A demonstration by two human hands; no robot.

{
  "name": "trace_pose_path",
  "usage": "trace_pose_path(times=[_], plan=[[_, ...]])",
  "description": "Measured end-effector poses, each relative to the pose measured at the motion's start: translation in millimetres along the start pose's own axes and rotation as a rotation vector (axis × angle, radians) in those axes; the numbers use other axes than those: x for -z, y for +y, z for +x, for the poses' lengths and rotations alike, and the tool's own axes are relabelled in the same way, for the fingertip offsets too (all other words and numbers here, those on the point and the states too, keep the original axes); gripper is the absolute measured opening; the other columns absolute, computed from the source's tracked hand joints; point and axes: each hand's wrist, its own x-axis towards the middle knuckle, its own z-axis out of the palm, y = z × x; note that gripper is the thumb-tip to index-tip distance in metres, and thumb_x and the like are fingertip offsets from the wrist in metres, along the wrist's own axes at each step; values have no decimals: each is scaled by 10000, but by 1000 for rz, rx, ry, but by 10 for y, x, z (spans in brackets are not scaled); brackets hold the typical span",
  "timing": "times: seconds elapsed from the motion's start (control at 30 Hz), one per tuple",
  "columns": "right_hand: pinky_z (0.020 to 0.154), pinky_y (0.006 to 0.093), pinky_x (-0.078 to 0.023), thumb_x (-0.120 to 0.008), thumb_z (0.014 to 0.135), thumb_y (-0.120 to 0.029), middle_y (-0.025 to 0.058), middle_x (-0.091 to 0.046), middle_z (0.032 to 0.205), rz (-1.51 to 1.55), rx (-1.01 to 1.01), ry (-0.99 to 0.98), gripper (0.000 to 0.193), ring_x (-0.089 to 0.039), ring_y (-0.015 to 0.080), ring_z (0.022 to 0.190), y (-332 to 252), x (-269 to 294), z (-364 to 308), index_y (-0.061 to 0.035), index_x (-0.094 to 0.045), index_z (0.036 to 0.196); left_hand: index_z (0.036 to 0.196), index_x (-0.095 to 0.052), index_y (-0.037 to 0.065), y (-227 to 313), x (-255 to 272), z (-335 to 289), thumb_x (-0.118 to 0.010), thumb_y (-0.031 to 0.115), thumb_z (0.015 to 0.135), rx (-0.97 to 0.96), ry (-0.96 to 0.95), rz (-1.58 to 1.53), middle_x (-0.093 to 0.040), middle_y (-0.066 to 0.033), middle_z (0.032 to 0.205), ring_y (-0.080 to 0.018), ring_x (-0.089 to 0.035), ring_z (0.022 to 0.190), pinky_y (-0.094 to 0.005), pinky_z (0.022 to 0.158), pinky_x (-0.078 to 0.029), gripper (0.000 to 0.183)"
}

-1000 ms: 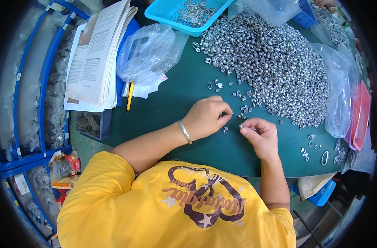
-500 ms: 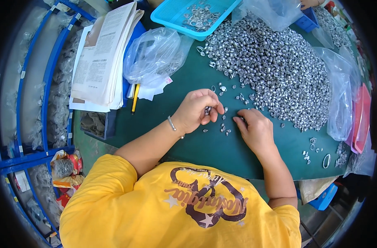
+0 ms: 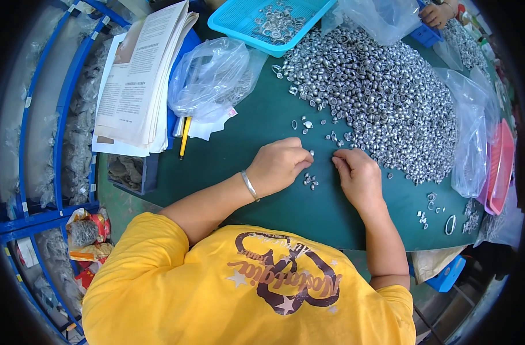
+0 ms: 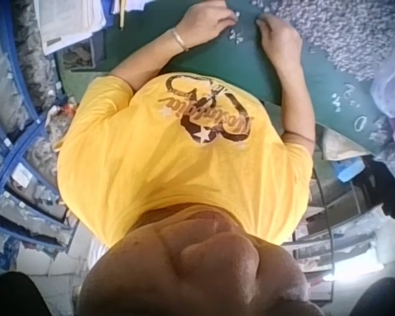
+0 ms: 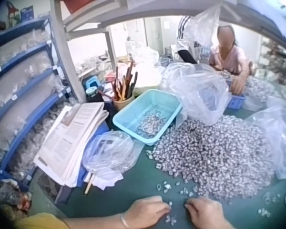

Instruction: The person sorts through a large pile of small metal components on a workbench, picking up individual pieces to inspect and set them aside.

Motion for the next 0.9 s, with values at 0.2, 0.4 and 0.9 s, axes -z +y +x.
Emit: trace_pose_path(times=[0.2,0.4,0.9], plan=[[547,183,-398,-621,804,-84,-45,-553,689,687,-371,-200,62,-464,31,619,-41,103,-42,-23,-610,806,757,-641,100,81,11,-5,-686,196,679,-110,-140,48,-524,-66,698,-235,-553,672,-323,587,-459,131],[422,164,-299,-550,856,-98,10,-565,686,1243,-565,-283,54,-404,31,490,12,194,-45,-44,-548,850,753,-632,72,157,14,18,-665,176,708,-1,-173,0,-545,-79,747,-249,-566,729,-335,637,-463,118],[515,152,-377,-593,825,-81,24,-619,773,1085,-563,-338,134,-487,29,591,-42,208,-30,1,-619,928,780,-631,74,170,74,3,-662,157,712,28,-233,17,-534,-72,750,-245,-563,724,-337,636,-464,111]])
